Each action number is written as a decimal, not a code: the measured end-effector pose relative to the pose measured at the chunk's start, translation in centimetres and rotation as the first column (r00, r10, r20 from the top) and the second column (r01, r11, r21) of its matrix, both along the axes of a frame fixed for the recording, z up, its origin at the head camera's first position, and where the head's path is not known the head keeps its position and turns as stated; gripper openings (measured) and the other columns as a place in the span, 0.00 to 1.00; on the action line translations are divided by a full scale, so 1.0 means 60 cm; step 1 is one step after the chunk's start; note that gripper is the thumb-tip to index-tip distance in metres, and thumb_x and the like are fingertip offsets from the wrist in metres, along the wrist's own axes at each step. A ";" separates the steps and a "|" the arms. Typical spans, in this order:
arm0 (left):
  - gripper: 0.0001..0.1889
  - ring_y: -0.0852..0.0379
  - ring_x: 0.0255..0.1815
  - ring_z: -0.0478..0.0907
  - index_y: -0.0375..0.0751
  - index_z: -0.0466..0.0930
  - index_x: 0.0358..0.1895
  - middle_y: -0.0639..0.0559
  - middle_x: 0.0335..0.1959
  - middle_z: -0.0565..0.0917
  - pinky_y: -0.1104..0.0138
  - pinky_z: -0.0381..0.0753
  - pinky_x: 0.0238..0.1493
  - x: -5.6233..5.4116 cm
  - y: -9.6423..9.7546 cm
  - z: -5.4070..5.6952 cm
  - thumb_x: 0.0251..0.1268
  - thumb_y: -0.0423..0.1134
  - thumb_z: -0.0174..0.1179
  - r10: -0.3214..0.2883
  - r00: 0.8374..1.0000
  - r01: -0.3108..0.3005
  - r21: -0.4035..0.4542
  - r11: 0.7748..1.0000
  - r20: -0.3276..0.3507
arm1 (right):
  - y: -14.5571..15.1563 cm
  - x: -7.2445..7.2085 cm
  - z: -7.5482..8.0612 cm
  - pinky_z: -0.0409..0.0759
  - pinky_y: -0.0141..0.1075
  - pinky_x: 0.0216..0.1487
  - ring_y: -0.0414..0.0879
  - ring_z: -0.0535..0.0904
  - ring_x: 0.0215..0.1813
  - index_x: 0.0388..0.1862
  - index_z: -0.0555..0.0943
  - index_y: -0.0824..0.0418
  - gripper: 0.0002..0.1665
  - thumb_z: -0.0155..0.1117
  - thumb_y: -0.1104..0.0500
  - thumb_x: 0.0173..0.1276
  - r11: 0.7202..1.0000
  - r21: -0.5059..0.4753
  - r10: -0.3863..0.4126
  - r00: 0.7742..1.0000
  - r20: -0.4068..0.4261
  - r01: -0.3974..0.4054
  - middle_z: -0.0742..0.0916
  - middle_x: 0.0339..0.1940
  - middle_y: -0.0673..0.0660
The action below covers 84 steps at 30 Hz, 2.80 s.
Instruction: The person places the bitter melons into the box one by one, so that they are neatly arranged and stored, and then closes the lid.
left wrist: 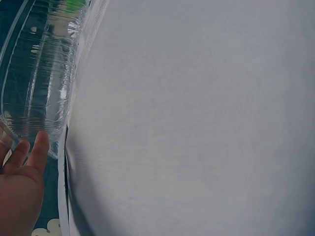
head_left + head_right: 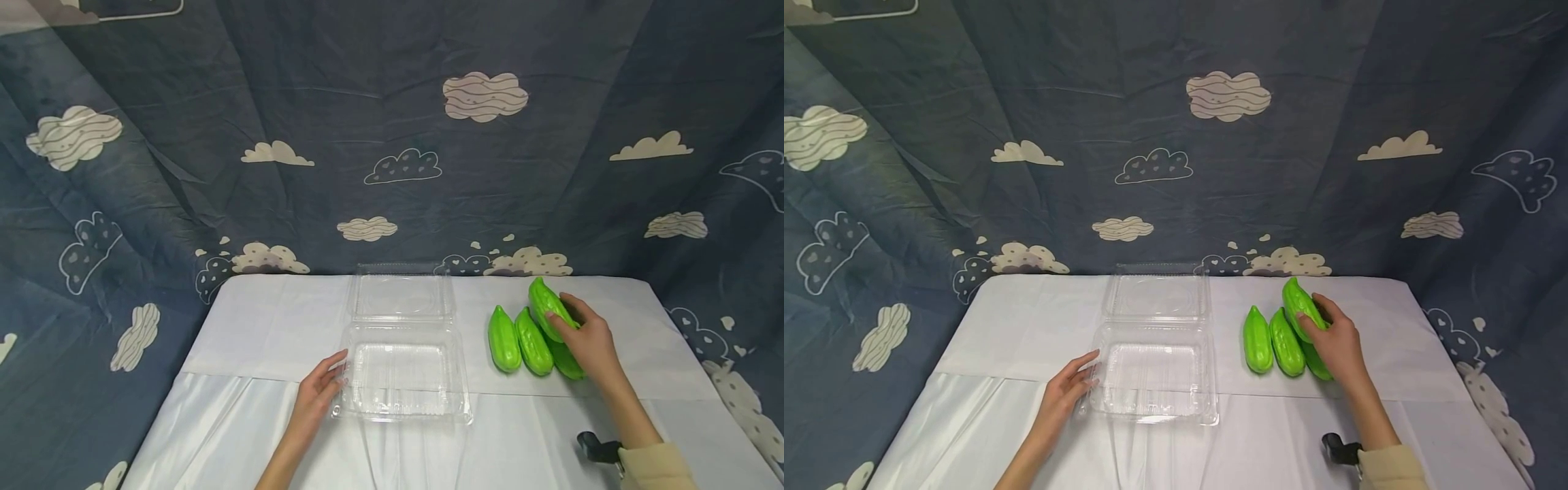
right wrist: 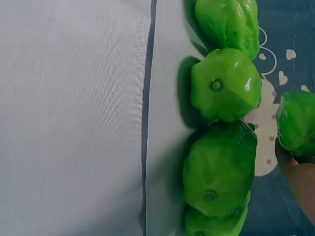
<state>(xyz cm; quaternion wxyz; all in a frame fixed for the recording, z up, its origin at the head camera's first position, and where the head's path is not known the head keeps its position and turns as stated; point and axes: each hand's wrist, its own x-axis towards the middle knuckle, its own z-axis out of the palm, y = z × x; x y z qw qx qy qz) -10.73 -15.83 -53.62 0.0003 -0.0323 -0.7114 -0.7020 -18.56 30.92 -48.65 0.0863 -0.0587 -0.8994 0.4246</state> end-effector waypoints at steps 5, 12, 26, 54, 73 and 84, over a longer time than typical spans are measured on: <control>0.25 0.39 0.65 0.71 0.32 0.71 0.66 0.38 0.67 0.72 0.57 0.74 0.62 0.000 0.000 0.001 0.65 0.23 0.55 0.004 1.000 -0.004 0.000 1.000 0.013 | 0.025 -0.020 -0.045 0.68 0.64 0.62 0.70 0.65 0.69 0.77 0.58 0.64 0.51 0.55 0.32 0.69 1.000 -0.019 0.024 1.000 0.000 -0.024 0.69 0.70 0.73; 0.25 0.40 0.66 0.71 0.34 0.71 0.66 0.41 0.68 0.72 0.59 0.74 0.62 -0.001 0.000 0.002 0.64 0.24 0.55 0.013 1.000 -0.013 -0.016 1.000 0.027 | 0.031 -0.026 -0.061 0.70 0.61 0.62 0.66 0.67 0.68 0.78 0.59 0.60 0.53 0.56 0.29 0.65 0.999 -0.050 0.019 1.000 0.023 -0.018 0.70 0.71 0.67; 0.25 0.39 0.66 0.71 0.34 0.72 0.66 0.39 0.67 0.72 0.61 0.76 0.61 0.001 0.000 0.002 0.64 0.23 0.55 0.008 1.000 -0.008 0.009 1.000 0.020 | -0.014 0.014 -0.014 0.77 0.28 0.53 0.61 0.67 0.69 0.77 0.60 0.60 0.49 0.64 0.38 0.66 0.977 -0.204 -0.024 0.988 0.151 0.055 0.67 0.73 0.64; 0.25 0.38 0.65 0.71 0.34 0.72 0.65 0.39 0.67 0.72 0.63 0.76 0.60 0.000 0.000 -0.001 0.64 0.23 0.55 0.019 1.000 -0.019 -0.002 1.000 0.006 | -0.062 0.043 0.006 0.72 0.17 0.43 0.62 0.71 0.65 0.78 0.58 0.62 0.46 0.64 0.44 0.69 0.972 -0.230 0.074 0.989 0.128 -0.043 0.69 0.71 0.70; 0.25 0.39 0.66 0.70 0.36 0.72 0.67 0.40 0.68 0.71 0.56 0.74 0.62 0.002 -0.001 0.000 0.65 0.24 0.55 0.011 1.000 -0.011 0.001 1.000 0.018 | -0.099 0.065 0.008 0.80 0.26 0.43 0.62 0.71 0.65 0.78 0.57 0.62 0.46 0.65 0.45 0.69 0.958 -0.282 0.106 0.980 0.166 -0.056 0.69 0.70 0.71; 0.25 0.38 0.66 0.70 0.34 0.71 0.67 0.39 0.69 0.69 0.59 0.74 0.63 0.005 0.000 -0.003 0.66 0.24 0.55 0.013 1.000 -0.013 0.016 1.000 0.001 | -0.117 0.075 0.009 0.82 0.31 0.45 0.48 0.77 0.58 0.77 0.60 0.62 0.44 0.66 0.48 0.69 0.931 -0.354 0.150 0.975 0.166 -0.083 0.69 0.70 0.69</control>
